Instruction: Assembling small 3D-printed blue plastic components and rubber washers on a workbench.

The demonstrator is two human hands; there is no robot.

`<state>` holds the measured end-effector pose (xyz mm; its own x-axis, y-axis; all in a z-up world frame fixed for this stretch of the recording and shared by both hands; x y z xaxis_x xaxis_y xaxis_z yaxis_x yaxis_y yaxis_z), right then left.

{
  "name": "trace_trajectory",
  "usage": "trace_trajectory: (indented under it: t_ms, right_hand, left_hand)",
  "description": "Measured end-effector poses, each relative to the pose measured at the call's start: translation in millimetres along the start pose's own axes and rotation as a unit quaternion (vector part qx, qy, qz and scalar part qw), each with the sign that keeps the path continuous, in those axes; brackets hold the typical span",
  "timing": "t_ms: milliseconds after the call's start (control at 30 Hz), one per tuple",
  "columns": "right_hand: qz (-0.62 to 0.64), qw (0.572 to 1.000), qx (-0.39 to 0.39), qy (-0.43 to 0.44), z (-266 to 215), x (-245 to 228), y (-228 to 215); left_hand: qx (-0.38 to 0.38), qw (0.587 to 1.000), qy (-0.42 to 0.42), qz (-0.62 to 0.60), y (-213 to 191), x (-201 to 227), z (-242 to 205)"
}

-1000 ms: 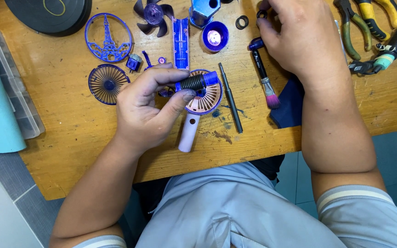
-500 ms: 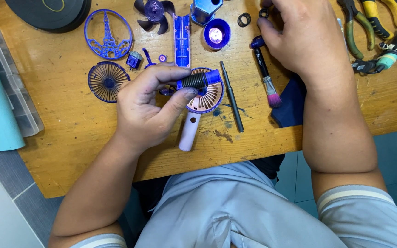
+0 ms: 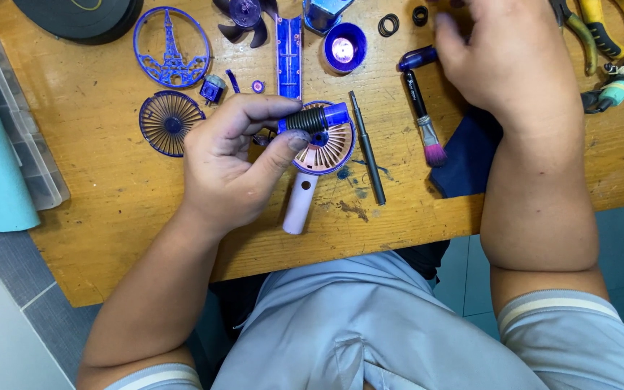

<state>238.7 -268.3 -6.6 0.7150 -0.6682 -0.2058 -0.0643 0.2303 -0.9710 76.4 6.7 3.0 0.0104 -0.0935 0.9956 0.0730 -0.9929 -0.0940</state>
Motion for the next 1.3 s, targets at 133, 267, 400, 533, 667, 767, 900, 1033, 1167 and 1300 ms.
trace_trajectory:
  t_ms: [133,267,400,533,667,767,900,1033,1167,1300]
  right_hand:
    - [0.008,1.000,-0.012,-0.025,3,2,11]
    - [-0.004,1.000,-0.017,-0.026,7,-5,10]
    - [-0.005,1.000,-0.010,-0.028,9,-8,8]
    - [0.013,0.999,-0.010,-0.041,21,-18,4]
    - [0.000,0.999,-0.030,-0.021,25,-15,11]
    - [-0.003,0.999,-0.029,-0.016,22,-11,16]
    - [-0.010,1.000,-0.008,-0.011,19,0,24]
    - [0.003,1.000,0.001,-0.013,19,-4,19]
    - [0.004,1.000,-0.003,-0.003,19,-1,22]
    - [0.016,1.000,0.007,-0.012,17,1,23]
  left_hand:
    - [0.002,1.000,-0.002,0.004,0,-1,1]
    - [0.004,1.000,0.010,0.014,0,2,2]
    - [0.009,1.000,0.009,0.020,2,3,1]
    - [0.008,0.999,0.027,0.037,0,7,4]
    - [0.027,0.998,-0.009,0.050,-3,-2,5]
    - [0.024,0.998,-0.039,0.041,-2,-6,5]
    - [0.020,0.999,-0.018,0.041,-2,-4,5]
    - [0.010,0.999,-0.008,0.036,-1,-2,6]
    - [0.010,1.000,-0.009,0.025,-1,-2,6]
    - [0.008,1.000,0.003,0.021,-1,-1,5]
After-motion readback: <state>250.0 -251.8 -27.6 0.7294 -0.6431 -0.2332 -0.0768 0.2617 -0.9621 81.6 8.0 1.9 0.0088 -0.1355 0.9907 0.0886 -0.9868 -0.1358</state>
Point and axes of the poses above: each hand's wrist, its own z-axis towards the middle knuckle, its own y-axis out of the palm, x = y × z, the point moved 8 cm from there along z, towards the middle knuckle, and after that the axes turned 3 degrees about -y, right-handed, at the moved point
